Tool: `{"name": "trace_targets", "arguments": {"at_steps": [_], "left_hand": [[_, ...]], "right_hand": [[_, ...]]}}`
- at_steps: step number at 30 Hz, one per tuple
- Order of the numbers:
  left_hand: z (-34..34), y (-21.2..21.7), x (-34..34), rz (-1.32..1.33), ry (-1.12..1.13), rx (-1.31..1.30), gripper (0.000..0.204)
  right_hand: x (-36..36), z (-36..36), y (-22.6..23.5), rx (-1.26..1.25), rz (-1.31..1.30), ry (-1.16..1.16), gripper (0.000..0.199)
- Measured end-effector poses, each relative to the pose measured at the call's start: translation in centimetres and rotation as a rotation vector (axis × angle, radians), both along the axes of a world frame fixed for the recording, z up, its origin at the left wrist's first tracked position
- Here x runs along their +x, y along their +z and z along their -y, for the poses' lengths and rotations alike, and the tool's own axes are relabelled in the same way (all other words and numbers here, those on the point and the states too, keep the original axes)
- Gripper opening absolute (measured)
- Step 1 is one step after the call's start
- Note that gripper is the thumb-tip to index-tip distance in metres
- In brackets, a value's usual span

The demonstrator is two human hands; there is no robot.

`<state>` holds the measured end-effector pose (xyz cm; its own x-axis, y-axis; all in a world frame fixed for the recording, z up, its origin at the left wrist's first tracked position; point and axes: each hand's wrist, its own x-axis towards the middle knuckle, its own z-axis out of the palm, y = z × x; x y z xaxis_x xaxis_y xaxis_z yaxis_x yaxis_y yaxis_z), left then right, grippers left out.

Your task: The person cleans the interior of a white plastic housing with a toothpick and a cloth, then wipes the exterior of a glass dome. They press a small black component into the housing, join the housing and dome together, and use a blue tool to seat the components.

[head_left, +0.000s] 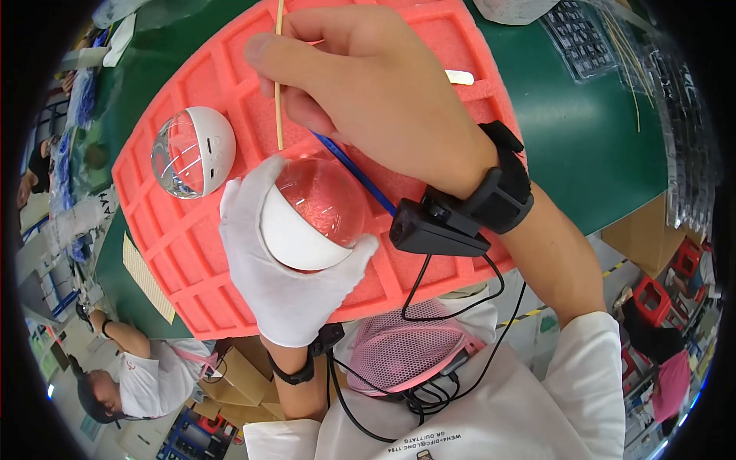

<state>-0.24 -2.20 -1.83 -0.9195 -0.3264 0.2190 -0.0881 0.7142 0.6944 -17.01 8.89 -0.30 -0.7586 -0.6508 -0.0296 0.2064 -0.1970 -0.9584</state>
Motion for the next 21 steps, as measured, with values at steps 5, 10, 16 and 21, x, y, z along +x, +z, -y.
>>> {"name": "trace_targets", "arguments": {"at_steps": [5,10,16,21], "left_hand": [[-1.0,1.9,-0.4,0.145,0.053,-0.111,0.091],[-1.7,3.2,1.0,0.008,0.117,-0.087,0.099],[-1.2,5.1,0.4,-0.316,0.083,1.336,0.091],[0.0,5.2,0.7,-0.284,0.087,1.476,0.096]], "right_hand": [[0.1,0.6,-0.5,0.092,-0.14,-0.096,0.033],[-0.2,0.9,-1.1,0.013,-0.126,-0.089,0.032],[-0.1,0.2,-0.9,0.047,-0.072,-0.053,0.031],[0.2,0.1,0.0,0.073,-0.017,-0.037,0.031]]}}
